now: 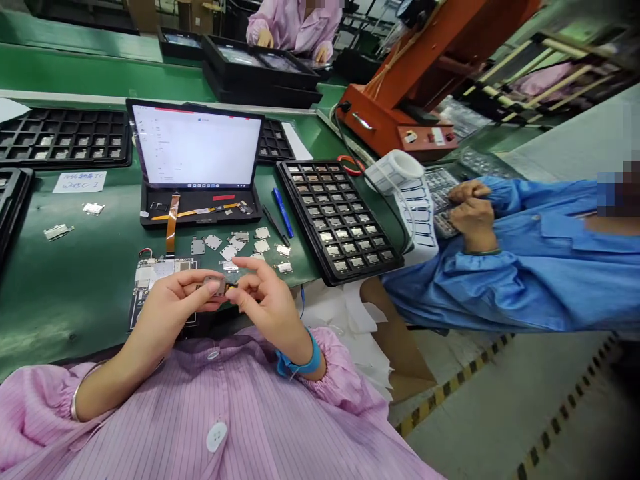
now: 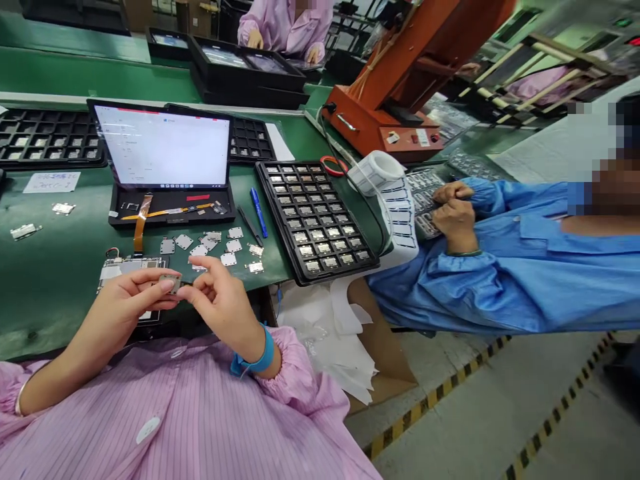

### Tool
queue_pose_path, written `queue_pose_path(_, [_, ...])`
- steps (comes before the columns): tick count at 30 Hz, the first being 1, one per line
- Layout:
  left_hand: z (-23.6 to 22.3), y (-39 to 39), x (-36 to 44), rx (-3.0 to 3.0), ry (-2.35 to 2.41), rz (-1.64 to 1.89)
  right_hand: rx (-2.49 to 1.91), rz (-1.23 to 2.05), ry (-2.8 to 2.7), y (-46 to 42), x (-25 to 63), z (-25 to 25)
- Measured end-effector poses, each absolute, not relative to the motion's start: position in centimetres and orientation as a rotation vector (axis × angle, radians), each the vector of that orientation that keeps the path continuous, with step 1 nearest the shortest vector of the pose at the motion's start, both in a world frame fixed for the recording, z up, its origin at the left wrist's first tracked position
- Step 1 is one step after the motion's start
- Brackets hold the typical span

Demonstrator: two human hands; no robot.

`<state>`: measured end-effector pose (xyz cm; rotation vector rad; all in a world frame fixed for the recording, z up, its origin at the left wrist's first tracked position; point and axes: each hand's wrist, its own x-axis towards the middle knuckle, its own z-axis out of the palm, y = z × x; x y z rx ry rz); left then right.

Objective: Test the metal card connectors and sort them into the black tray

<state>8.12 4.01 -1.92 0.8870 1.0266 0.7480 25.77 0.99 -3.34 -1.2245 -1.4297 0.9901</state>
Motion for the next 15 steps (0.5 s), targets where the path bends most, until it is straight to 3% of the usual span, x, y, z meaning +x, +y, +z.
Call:
queue_pose_path(4, [-2.4, 4.1, 8.3, 0.825, 1.022, 0.745, -1.178, 0.374, -1.675, 2.7, 26.8, 1.0])
queue_pose_path(7, [-2.3, 4.1, 8.3, 0.830, 1.025, 0.732, -1.150, 0.098, -1.867, 3.6, 28.6, 4.8])
queue_pose_path(11, [-2.3, 4.3, 7.9, 0.838, 1.076, 0.781, -1.648, -0.353, -1.311, 3.2, 33.9, 7.2])
queue_pose_path(15, [-2.7, 4.5, 7.9, 0.878, 1.091, 0.769, -1.693, -0.299, -1.148, 1.5, 34.2, 5.2])
